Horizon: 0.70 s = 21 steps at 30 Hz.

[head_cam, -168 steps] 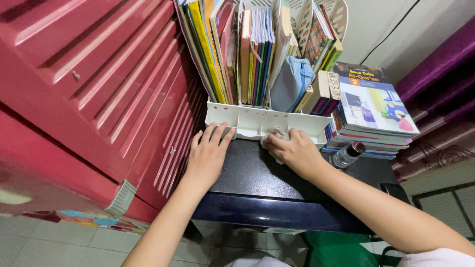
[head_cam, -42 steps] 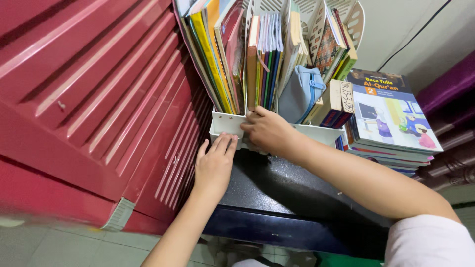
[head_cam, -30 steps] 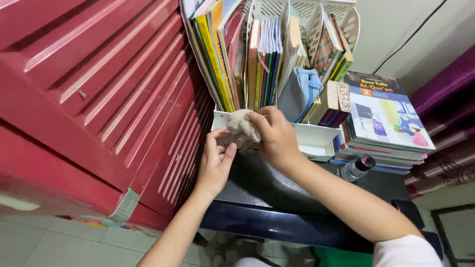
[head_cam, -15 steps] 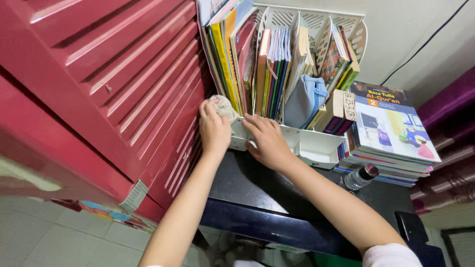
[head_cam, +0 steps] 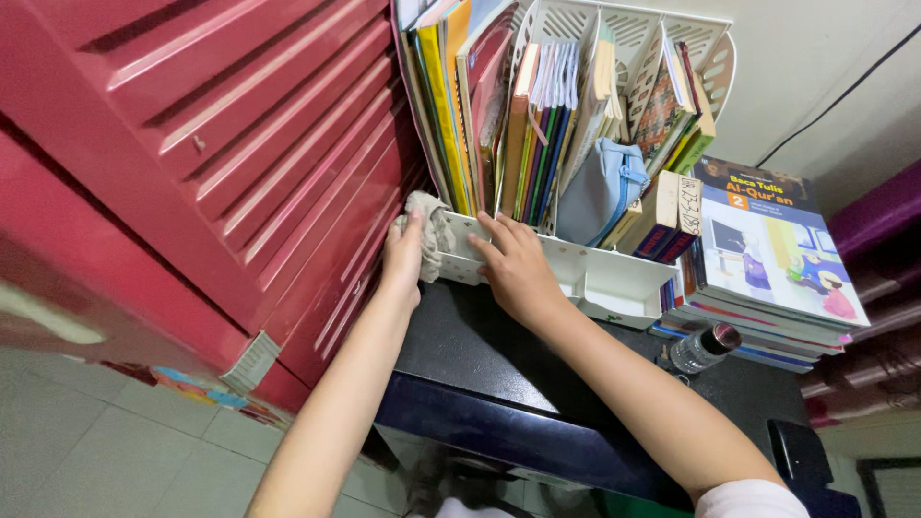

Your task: The person wipes a book and the desk surface with a cloth, then cleans a white plastic organizer and a small bottle. They move books and a pencil case to access the desk and organizer, wiping each section thoroughly before returning items to their original positions.

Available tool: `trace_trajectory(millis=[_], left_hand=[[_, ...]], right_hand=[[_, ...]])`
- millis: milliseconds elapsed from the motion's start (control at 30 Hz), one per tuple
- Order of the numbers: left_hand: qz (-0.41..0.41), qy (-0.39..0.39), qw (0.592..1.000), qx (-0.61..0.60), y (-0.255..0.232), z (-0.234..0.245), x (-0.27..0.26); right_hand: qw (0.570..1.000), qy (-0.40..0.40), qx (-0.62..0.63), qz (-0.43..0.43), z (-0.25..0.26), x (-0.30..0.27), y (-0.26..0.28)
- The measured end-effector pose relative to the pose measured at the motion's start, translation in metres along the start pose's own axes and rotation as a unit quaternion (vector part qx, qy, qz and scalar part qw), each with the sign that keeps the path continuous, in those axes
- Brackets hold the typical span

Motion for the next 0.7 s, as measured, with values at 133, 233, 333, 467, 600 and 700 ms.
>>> trace_trajectory(millis=[133, 233, 333, 467, 600, 700], left_hand=[[0.072, 0.044, 0.984, -0.159, 0.001, -0.010, 0.020], [0.054, 0.030, 0.991, -0.117, 0.017, -0.004, 0.024], [0.035, -0.010, 0.999, 0.014, 0.031, 0.015, 0.011], [-0.061, -0.022, 0.956, 0.287, 0.029, 0.024, -0.023], [-0.185, 0.018, 0.790, 0.585, 0.004, 0.024, -0.088], [-0.286, 0.079, 0.726, 0.620, -0.017, -0.003, -0.126]], right_hand=[[1.000, -0.001, 0.011, 0.000, 0.000, -0.001, -0.002], [1.000, -0.006, 0.015, 0.003, 0.000, -0.003, 0.002], [1.000, -0.013, 0.011, 0.004, 0.002, -0.004, 0.003], [1.000, -0.015, 0.023, 0.002, 0.002, -0.001, 0.005], [0.998, 0.011, 0.059, -0.018, 0.006, -0.001, 0.002], [0.993, 0.028, 0.110, -0.012, 0.025, 0.003, -0.003]])
Point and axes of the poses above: each hand's wrist, its own x-axis towards the middle knuckle, its own z-axis out of the back of the hand, y = z × x, the point moved 2 cm from there along x, towards the middle knuckle, and after that the axes turned 7 degrees about -z, right-handed, at the moved point
